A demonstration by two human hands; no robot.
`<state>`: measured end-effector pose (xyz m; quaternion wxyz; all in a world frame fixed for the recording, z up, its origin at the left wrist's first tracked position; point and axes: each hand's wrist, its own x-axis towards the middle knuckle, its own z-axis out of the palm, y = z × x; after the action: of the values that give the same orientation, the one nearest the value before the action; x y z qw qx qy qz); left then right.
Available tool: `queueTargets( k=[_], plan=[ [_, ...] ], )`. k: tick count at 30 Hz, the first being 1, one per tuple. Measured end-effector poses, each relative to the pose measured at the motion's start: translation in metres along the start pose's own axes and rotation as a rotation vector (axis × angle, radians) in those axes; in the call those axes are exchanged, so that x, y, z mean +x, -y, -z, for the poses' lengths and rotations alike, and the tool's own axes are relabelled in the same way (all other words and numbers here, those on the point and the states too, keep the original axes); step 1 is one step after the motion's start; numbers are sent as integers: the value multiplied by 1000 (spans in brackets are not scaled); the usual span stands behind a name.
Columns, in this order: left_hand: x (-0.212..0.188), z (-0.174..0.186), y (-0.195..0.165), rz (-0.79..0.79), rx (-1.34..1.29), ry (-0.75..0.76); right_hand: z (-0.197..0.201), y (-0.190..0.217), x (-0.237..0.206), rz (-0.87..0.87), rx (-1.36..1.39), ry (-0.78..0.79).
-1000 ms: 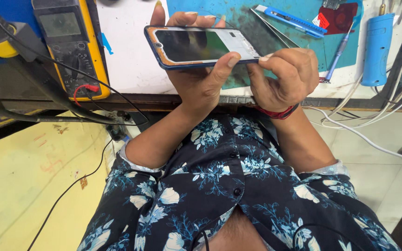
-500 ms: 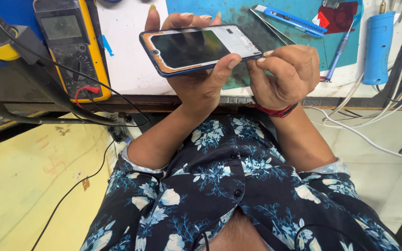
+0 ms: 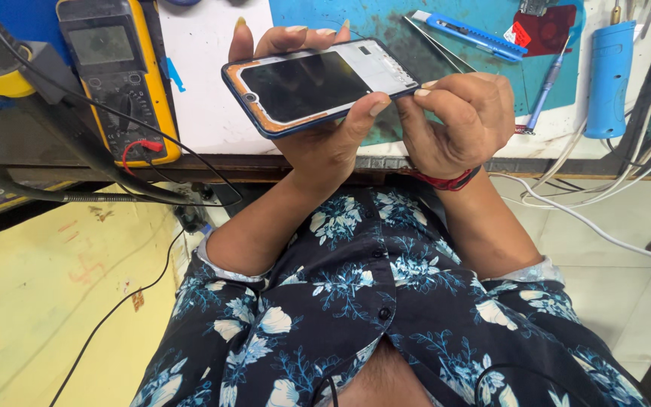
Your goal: The person pries open a smartphone on a workbench using a metal pry tool, wipes the screen and frame with a cloth, removes the back cover and battery, then uses a soldering iron on the phone's internal board while holding the device steady.
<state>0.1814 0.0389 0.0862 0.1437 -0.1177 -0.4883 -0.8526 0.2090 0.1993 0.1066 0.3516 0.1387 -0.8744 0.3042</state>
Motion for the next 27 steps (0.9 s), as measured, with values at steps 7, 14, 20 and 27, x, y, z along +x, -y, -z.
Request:
queueTargets(
  k=[7, 14, 20, 27],
  plan=[
    [3, 0, -3, -27, 37, 28, 0, 0, 3, 16, 4, 13],
    [8, 1, -6, -41, 198, 2, -4, -1, 6, 8, -5, 25],
    [11, -1, -2, -14, 167, -55, -13, -6, 7, -4, 64, 21],
    [9, -2, -1, 96, -2, -103, -20, -12, 7, -69, 181, 14]
  ],
)
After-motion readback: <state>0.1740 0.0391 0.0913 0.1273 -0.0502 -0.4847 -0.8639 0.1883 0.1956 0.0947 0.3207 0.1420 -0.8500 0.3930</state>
